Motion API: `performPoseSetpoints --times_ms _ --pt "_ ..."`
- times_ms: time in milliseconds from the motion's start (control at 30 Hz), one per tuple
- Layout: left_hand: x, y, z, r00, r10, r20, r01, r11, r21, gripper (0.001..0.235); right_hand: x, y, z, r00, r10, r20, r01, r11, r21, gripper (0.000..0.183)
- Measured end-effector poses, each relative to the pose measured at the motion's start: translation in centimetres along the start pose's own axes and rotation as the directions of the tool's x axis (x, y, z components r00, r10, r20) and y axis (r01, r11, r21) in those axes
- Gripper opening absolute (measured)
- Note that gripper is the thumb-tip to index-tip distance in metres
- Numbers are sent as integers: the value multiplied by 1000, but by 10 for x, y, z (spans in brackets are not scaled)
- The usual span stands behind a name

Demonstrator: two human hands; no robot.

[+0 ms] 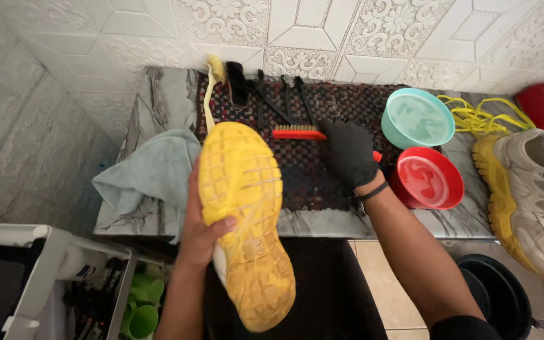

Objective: The person cleans the sole of a yellow sneaker using a red brush and a light blue cloth. They repeatedly scrub the textured bottom of the shoe and wipe it down, working over a patterned mat on a tiled floor.

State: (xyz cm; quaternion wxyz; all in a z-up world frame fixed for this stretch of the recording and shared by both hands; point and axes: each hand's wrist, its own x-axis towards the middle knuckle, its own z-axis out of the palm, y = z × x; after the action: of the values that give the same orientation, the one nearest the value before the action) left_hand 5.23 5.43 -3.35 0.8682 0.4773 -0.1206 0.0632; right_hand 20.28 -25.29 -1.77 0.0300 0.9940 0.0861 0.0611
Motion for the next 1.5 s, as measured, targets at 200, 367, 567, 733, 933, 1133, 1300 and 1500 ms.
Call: performPoseSetpoints --times_ms 200,367,567,733,933,1133,1300,1500 --pt "20 -12 -7 997 -49 64 60 982 -177 126 -6 -45 -28 985 -66 160 -15 890 456 35" --pt "24 -28 -23 996 13 85 12 959 -283 130 56 -74 -44 994 -53 -92 87 905 417 30" --pt "25 -19 -20 994 15 110 9 976 -217 129 112 -92 31 925 -69 -374 130 981 143 37" --pt "16 -20 -17 997 -28 77 46 969 -243 124 33 -42 -74 970 22 -242 67 932 356 30" --pt "4 -23 -1 986 -150 74 162 963 -214 108 -51 142 -71 943 71 -325 -22 988 152 30" --pt "19 -17 57 954 -110 280 168 967 -193 113 -84 162 -68 949 313 -47 -316 944 -91 32" --pt "19 -32 56 935 -154 321 237 942 -237 115 -118 152 -104 932 342 -117 -331 938 108 36" --pt "18 -31 58 873 -213 439 264 963 -58 121 -177 160 -100 963 269 -23 -269 962 -32 32"
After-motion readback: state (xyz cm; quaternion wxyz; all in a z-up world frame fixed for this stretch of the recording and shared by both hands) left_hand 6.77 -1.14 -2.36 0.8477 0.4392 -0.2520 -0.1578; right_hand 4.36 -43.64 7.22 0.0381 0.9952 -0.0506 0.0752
